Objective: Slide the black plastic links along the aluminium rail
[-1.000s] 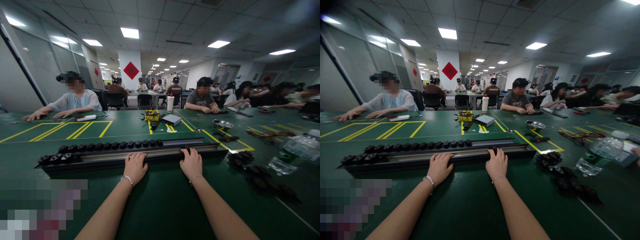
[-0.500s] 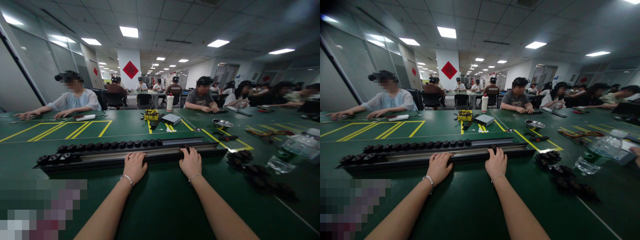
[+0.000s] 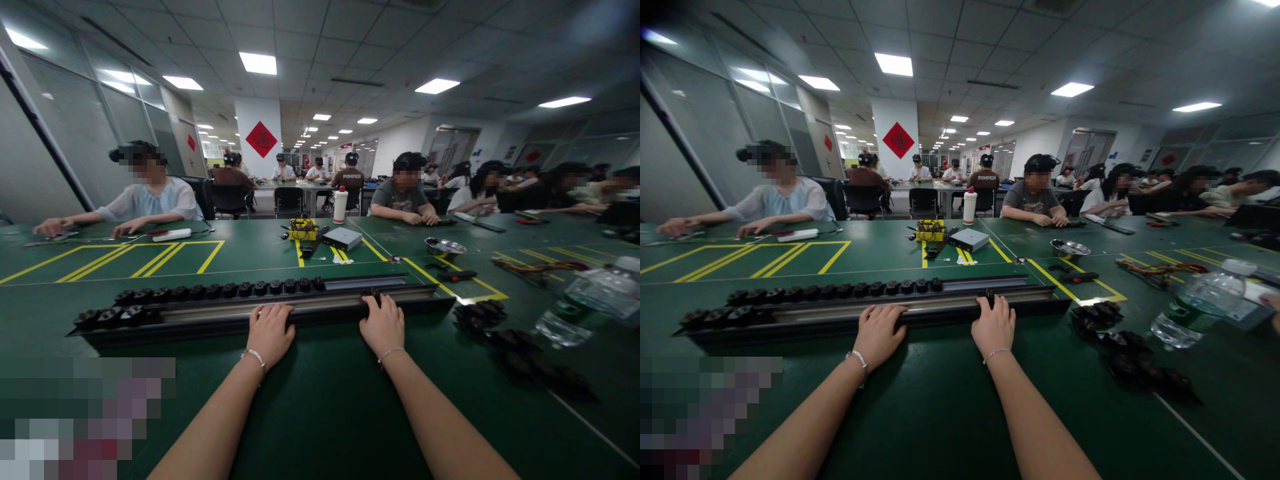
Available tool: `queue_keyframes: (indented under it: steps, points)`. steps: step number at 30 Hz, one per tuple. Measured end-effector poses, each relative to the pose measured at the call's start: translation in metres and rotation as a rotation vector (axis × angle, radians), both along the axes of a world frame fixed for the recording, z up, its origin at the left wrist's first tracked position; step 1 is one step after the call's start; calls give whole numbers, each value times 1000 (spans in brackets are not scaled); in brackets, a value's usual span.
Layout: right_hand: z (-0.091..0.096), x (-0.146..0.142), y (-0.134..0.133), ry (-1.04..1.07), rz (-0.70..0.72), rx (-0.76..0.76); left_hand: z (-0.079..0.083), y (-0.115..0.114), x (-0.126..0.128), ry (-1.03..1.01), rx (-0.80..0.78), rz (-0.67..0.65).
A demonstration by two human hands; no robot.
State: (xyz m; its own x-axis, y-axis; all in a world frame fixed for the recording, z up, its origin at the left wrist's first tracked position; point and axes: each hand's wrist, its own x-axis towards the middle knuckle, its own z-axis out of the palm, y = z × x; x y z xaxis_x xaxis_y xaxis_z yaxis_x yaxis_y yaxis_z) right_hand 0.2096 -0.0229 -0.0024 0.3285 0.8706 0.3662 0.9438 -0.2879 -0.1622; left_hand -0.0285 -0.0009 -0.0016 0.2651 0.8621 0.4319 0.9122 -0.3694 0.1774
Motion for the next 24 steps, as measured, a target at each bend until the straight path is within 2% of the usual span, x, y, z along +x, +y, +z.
queue_keyframes:
  steps: [24]
  points:
    - [-1, 3, 1, 2, -18, 26, -4, 1, -1, 7, 44, -8]
